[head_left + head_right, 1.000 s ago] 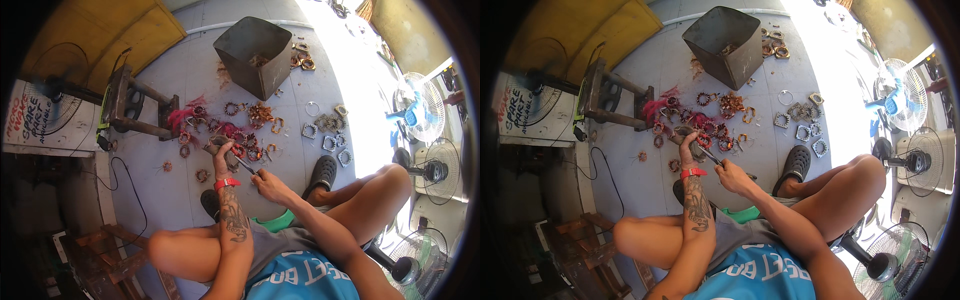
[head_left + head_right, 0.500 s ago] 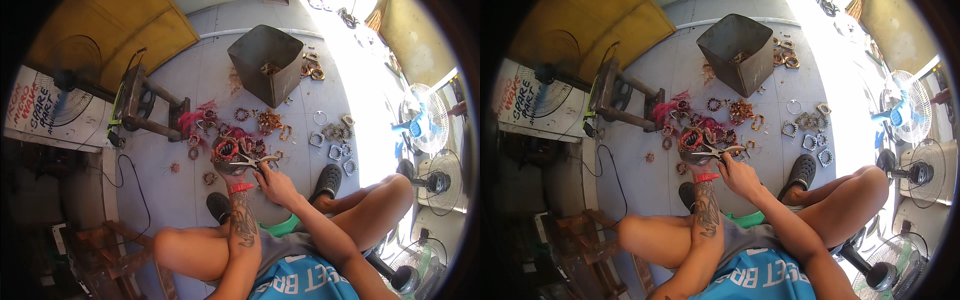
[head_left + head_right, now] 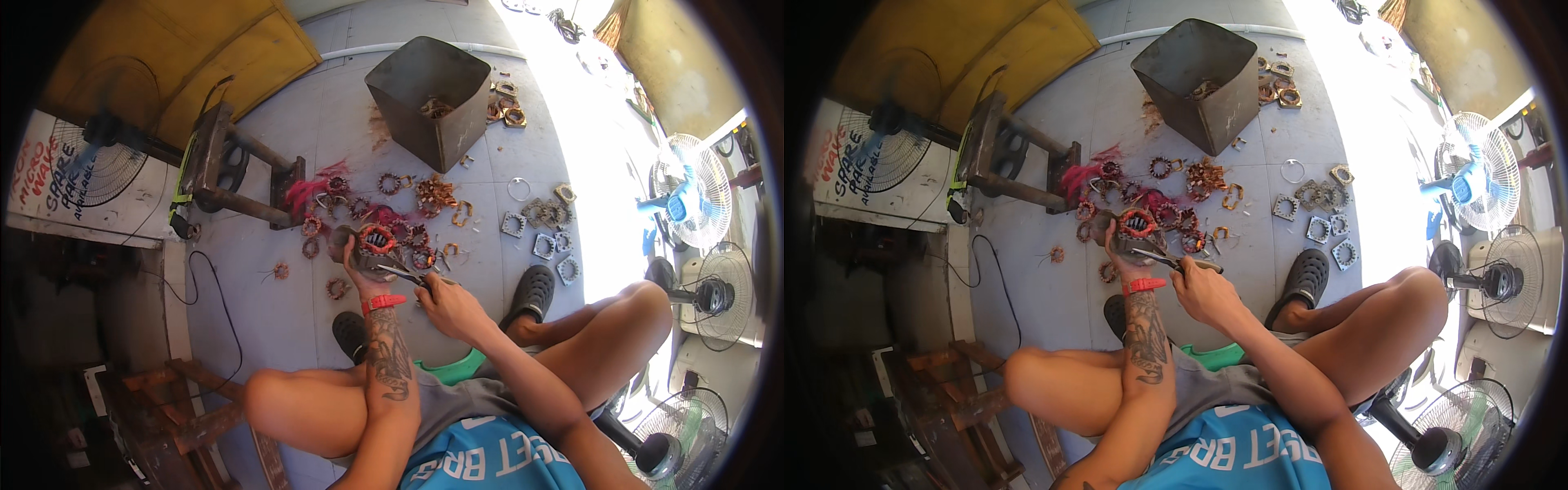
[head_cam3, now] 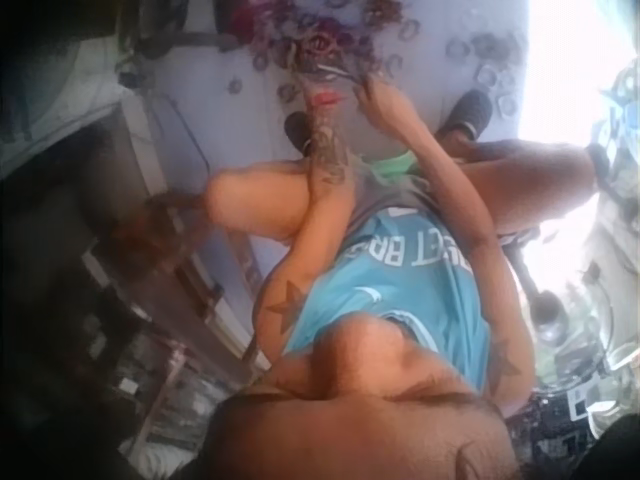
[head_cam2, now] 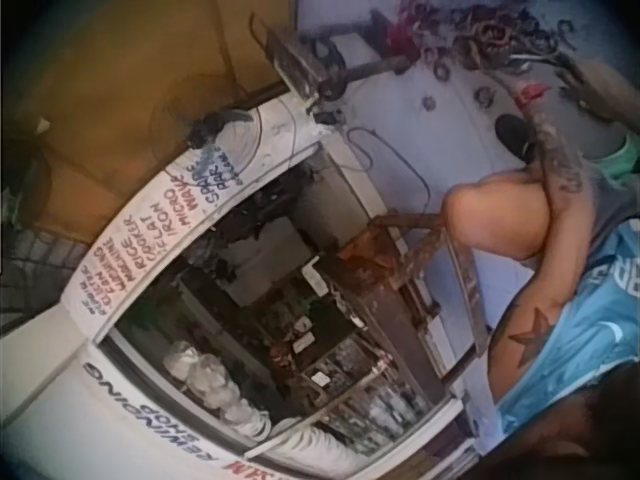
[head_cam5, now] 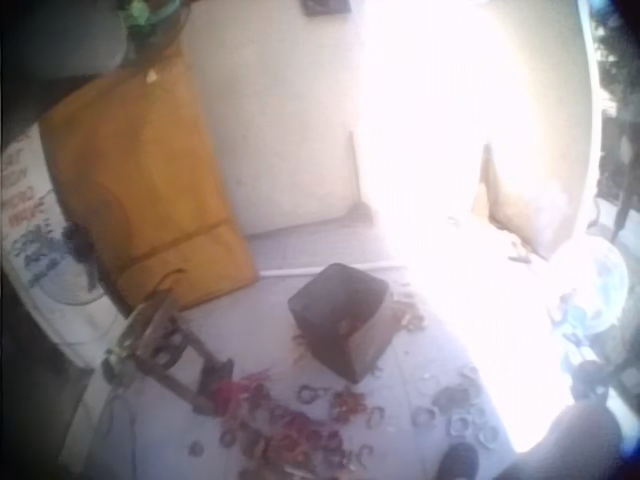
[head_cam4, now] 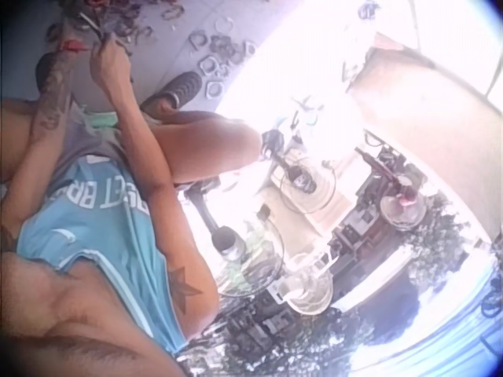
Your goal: The person sits on the floor and uses pliers to strip copper wire from small electronic components, likely motors. They repeatedly pick up components, cut the wire, and place the separated parts into a nearby bin.
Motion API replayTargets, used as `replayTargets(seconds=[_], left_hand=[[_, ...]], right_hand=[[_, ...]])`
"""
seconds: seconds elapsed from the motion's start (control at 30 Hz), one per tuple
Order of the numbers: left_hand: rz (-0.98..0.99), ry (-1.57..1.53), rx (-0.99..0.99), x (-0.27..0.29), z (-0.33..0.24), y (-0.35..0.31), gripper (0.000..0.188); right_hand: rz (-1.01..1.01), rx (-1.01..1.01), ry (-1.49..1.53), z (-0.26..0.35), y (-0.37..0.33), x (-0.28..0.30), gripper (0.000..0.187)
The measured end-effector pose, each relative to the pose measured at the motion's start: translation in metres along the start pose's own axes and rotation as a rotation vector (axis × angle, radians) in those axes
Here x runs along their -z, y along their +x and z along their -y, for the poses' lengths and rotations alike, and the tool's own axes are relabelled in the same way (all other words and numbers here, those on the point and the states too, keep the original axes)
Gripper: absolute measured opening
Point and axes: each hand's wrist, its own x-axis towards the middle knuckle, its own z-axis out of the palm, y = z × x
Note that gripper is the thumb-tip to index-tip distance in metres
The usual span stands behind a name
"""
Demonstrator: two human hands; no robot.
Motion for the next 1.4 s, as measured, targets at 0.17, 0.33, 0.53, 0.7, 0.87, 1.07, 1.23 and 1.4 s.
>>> replayTargets(seconds=[0.17, 0.33, 0.53, 0.7, 0.87, 1.07, 1.23, 1.4], left_hand=[[0.149, 0.185, 0.027, -0.002, 0.006, 0.003, 0.031], [-0.26, 0.092, -0.159, 0.004, 0.045, 0.004, 0.02], [-0.234, 0.056, -0.002, 0.018, 0.005, 0.002, 0.042], [-0.214, 0.024, -0.061, 0.018, -0.011, 0.004, 0.041], [-0.034, 0.041, -0.005, 0.021, -0.012, 0.009, 0.035], [0.116, 0.385, 0.132, 0.021, -0.011, 0.014, 0.02], [-0.259, 0.286, 0.009, 0.031, 0.03, 0.008, 0.014], [-0.376, 0.316, -0.242, 0.04, 0.057, -0.001, 0.019]], right_hand=[[0.037, -0.024, 0.112, -0.025, 0.018, -0.017, 0.038], [-0.109, -0.108, 0.09, -0.037, 0.036, -0.053, 0.037], [0.028, 0.002, 0.141, -0.028, 0.028, -0.032, 0.041], [0.152, -0.03, 0.183, -0.006, 0.014, -0.021, 0.044], [0.148, -0.005, 0.195, -0.004, 0.018, -0.024, 0.045], [0.368, -0.286, 0.589, -0.02, 0.021, -0.019, 0.041], [0.213, -0.324, 0.697, -0.042, 0.04, -0.064, 0.041], [-0.029, -0.102, 0.281, -0.07, 0.044, -0.101, 0.046]])
